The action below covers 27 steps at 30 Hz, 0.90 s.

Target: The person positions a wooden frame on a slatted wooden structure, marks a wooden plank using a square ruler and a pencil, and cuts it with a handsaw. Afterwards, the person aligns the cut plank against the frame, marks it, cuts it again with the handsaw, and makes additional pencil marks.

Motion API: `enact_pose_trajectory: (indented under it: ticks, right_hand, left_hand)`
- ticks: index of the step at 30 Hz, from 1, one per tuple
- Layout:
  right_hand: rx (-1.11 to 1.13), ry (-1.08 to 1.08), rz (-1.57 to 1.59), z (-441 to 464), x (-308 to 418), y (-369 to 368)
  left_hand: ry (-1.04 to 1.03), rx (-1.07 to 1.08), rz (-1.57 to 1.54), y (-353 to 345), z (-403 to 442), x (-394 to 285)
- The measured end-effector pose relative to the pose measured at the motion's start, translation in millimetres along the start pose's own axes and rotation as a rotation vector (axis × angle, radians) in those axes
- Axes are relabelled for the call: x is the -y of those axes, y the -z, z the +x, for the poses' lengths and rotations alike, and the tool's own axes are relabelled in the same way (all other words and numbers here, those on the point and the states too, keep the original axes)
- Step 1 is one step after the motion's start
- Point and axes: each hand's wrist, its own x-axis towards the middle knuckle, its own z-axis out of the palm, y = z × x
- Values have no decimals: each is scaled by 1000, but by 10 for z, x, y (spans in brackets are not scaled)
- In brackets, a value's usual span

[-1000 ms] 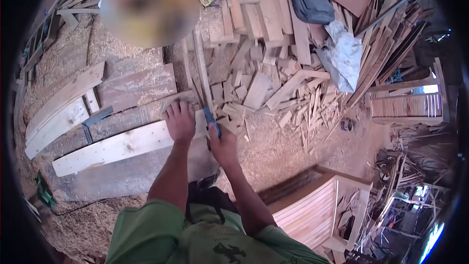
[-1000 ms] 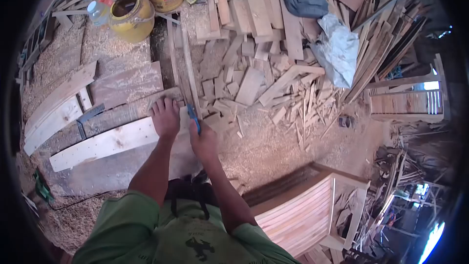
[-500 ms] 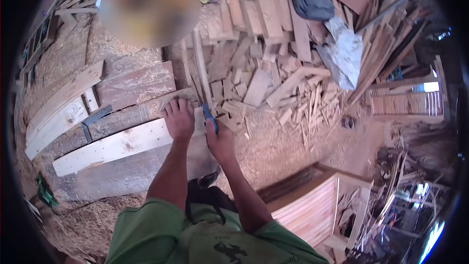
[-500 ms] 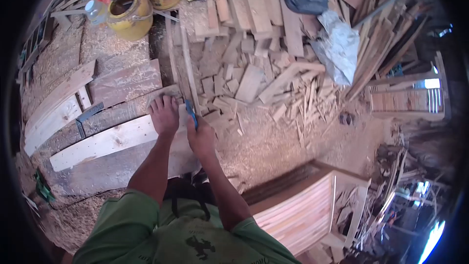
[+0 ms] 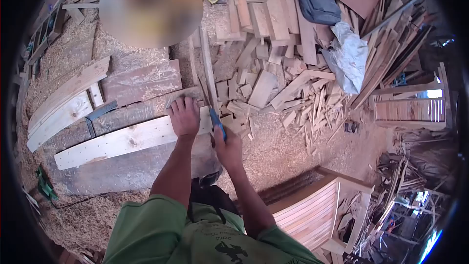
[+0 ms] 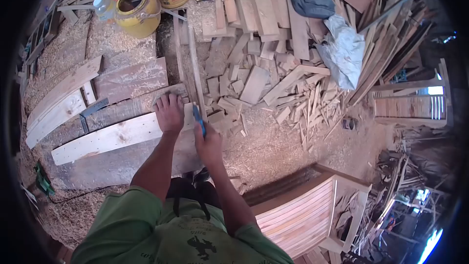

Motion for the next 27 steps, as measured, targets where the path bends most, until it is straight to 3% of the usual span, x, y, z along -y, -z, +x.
enact_pose_trajectory:
  ticks: [1, 3, 5, 8, 10, 11, 13, 16, 19, 21, 23, 24, 25, 27]
  right_hand:
    - [-60, 125, -26, -40, -74, -28]
    - [46, -204, 3, -702, 355, 555]
    - [76, -276, -20, -1233, 424, 884]
    - [88, -301, -66, -981, 324, 684]
    - [-24, -49, -13, -207, -166, 55]
    - [-8, 23, -12, 241, -73, -119]
    - [75, -34, -39, 584, 172, -168]
    - [-4, 18, 60, 1, 27, 2]
    - [127, -359, -19, -1099, 386, 820]
    - [40, -255, 16, -1385, 318, 853]
    - [78, -289, -81, -1009, 340, 655]
    - [70, -247, -183, -689, 16, 347]
    - [-66, -28, 32, -268, -103, 56]
    - [33, -110, 9, 380, 37, -116]
  left_hand:
    - [-6, -29, -11, -9, 82, -23]
    - [-14, -41, -21, -2, 12, 3]
    - [-18, -36, -15, 1, -7, 10]
    - [-7, -42, -17, -24, 60, -17]
    - [-5, -33, -30, 2, 22, -6]
    - [-11, -46, -20, -6, 42, -9]
    - [-29, -65, -3, -23, 24, 4]
    - [30, 35, -9, -38, -2, -1]
    - [14, 58, 4, -9, 1, 15]
    - [-17, 32, 43, -263, -71, 114]
    - [3, 42, 70, -99, -13, 14]
    - [-7, 6, 86, -53, 3, -13]
    - [-11, 9, 73, -59, 6, -29]
    - [-1, 4, 70, -50, 6, -12]
